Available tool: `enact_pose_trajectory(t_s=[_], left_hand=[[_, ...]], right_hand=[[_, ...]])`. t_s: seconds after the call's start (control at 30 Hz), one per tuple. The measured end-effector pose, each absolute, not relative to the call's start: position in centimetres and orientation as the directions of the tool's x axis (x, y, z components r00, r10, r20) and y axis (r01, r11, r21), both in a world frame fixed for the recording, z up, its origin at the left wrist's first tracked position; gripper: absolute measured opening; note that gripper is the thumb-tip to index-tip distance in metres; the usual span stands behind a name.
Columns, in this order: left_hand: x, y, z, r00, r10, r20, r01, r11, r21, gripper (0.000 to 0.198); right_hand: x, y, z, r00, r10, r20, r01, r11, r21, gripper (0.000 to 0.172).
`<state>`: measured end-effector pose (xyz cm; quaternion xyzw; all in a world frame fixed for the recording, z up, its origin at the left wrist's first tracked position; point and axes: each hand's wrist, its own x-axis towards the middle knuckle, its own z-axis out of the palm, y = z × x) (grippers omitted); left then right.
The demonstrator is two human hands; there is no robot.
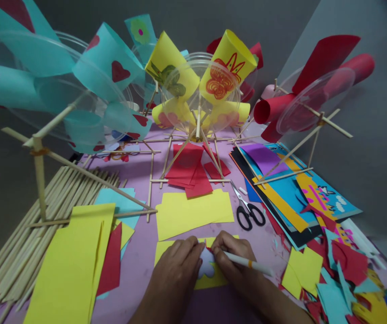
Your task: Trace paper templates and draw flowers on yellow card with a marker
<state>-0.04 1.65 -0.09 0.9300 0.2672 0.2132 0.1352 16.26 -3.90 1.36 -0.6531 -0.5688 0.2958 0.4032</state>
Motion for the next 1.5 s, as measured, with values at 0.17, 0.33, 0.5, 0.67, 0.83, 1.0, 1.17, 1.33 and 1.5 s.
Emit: enact_pose_trajectory(t_s=[0.17, 0.33, 0.5, 0.67, 0.83, 1.0, 1.17, 1.33, 1.5], left_hand=[[-0.09, 1.56, -0.28, 0.771, 0.559, 0.304, 0.445, -0.815, 0.371, 0.029], [-0.21, 1.46, -0.28, 0.780, 0.566, 0.266, 0.453, -0.805, 0.383, 0.026], [-0.16, 1.44, 0.20, 0.822, 0.546, 0.164, 0.466, -0.809, 0.358, 0.026], [-0.06, 1.44, 0.08, 0.817, 0.546, 0.186, 0.458, -0.811, 0.364, 0.027], [-0.11, 1.46, -0.09, 0.811, 0.546, 0.210, 0.453, -0.814, 0.365, 0.027], [-0.05, 1.46, -0.24, 0.796, 0.561, 0.226, 0.459, -0.804, 0.379, 0.021], [-0.06, 1.36, -0.49, 0.790, 0.565, 0.238, 0.436, -0.790, 0.430, 0.020], [-0.20, 1.11, -0.64, 0.789, 0.574, 0.219, 0.429, -0.771, 0.471, 0.022], [-0.04, 1.23, -0.48, 0.794, 0.569, 0.215, 0.417, -0.767, 0.488, 0.022]], right_hand=[[16.30, -3.82, 1.13, 0.174, 0.982, 0.076, 0.511, -0.024, -0.859, 0.015], [16.28, -3.92, 1.35, 0.179, 0.981, 0.076, 0.519, -0.029, -0.854, 0.016], [16.29, -3.93, 1.45, 0.186, 0.981, 0.051, 0.482, -0.046, -0.875, 0.017], [16.31, -3.73, 1.41, 0.185, 0.982, 0.038, 0.460, -0.052, -0.886, 0.015], [16.34, -3.72, 1.47, 0.187, 0.982, 0.020, 0.445, -0.067, -0.893, 0.015], [16.45, -3.80, 1.61, 0.180, 0.983, 0.027, 0.468, -0.062, -0.881, 0.016], [16.62, -3.92, 1.69, 0.154, 0.988, -0.002, 0.463, -0.074, -0.883, 0.017], [16.76, -3.88, 1.78, 0.146, 0.989, -0.019, 0.481, -0.088, -0.872, 0.018], [16.70, -3.82, 1.83, 0.152, 0.988, -0.039, 0.482, -0.109, -0.869, 0.018]])
